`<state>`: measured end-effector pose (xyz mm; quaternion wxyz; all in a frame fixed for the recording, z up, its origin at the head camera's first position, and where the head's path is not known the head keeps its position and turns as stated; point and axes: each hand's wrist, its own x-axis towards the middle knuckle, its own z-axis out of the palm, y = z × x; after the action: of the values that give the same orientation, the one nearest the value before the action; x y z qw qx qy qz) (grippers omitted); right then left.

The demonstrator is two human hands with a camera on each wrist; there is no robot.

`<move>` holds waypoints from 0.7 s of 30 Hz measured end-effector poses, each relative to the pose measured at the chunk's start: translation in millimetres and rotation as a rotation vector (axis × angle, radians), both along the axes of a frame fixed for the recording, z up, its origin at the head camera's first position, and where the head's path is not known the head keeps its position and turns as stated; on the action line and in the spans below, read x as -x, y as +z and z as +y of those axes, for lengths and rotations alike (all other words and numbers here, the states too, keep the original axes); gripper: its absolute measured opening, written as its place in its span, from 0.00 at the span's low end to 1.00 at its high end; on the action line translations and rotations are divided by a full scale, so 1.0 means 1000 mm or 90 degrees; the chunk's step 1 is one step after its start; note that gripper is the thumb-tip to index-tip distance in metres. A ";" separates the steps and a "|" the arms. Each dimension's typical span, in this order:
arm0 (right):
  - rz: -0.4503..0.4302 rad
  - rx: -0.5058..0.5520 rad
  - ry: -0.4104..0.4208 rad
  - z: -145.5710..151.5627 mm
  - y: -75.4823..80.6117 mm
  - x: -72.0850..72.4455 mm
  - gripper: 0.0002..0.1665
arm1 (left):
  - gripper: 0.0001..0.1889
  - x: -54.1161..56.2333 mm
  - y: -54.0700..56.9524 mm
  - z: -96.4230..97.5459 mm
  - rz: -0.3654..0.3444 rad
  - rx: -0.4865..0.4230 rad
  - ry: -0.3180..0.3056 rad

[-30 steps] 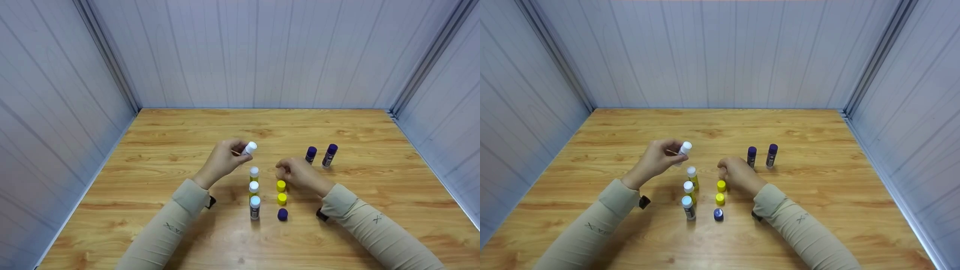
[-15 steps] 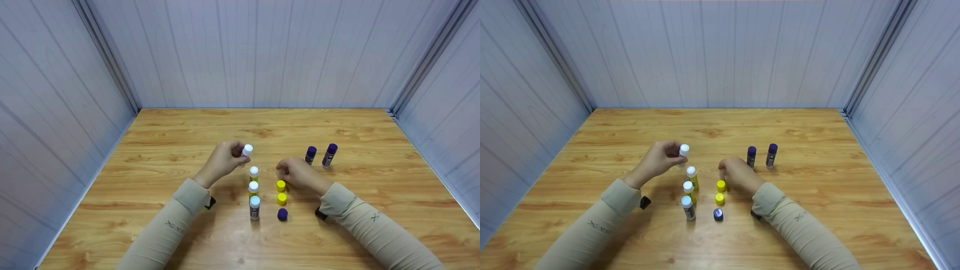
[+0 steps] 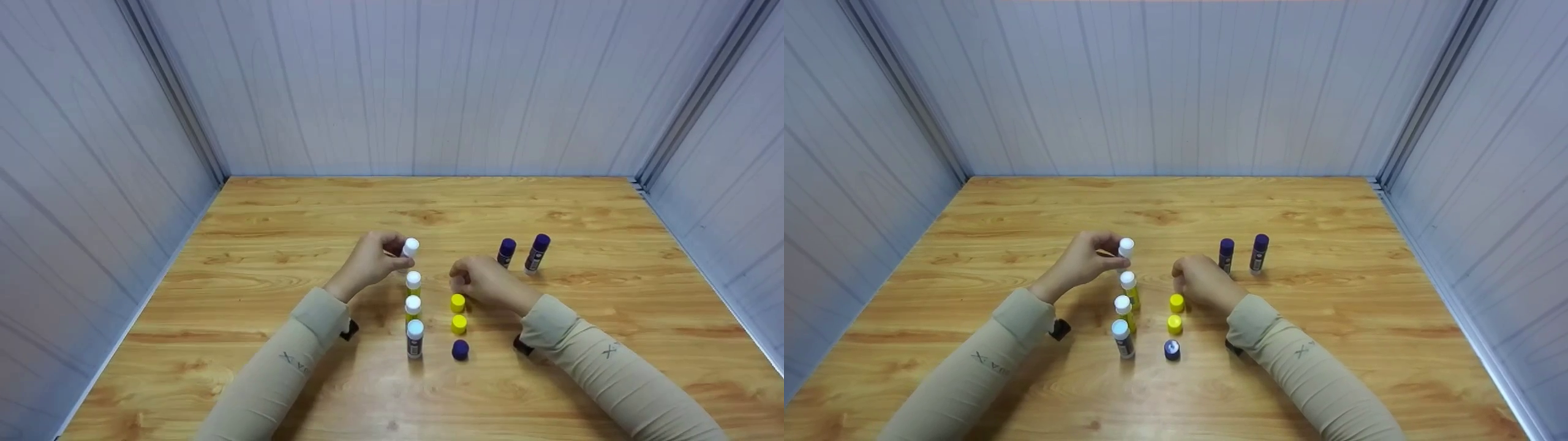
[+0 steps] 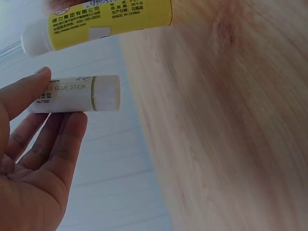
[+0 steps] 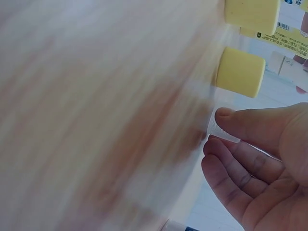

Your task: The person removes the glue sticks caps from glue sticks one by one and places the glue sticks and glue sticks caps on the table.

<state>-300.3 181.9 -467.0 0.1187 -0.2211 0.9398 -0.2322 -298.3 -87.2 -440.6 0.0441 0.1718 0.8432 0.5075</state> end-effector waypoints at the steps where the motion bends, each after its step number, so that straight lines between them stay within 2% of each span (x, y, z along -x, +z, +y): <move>1: -0.003 -0.001 -0.001 0.000 0.000 0.000 0.14 | 0.11 0.001 -0.001 0.001 0.001 0.005 0.000; 12: -0.022 0.002 -0.010 0.000 0.001 0.001 0.13 | 0.09 0.009 -0.009 0.007 -0.013 0.024 -0.046; 21: -0.020 0.003 -0.011 -0.001 0.001 0.002 0.12 | 0.09 0.011 -0.014 0.008 -0.030 0.046 -0.043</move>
<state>-302.0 181.3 -466.2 0.1309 -0.2098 0.9391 -0.2387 -309.4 -79.3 -454.1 0.0873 0.1864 0.8536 0.4786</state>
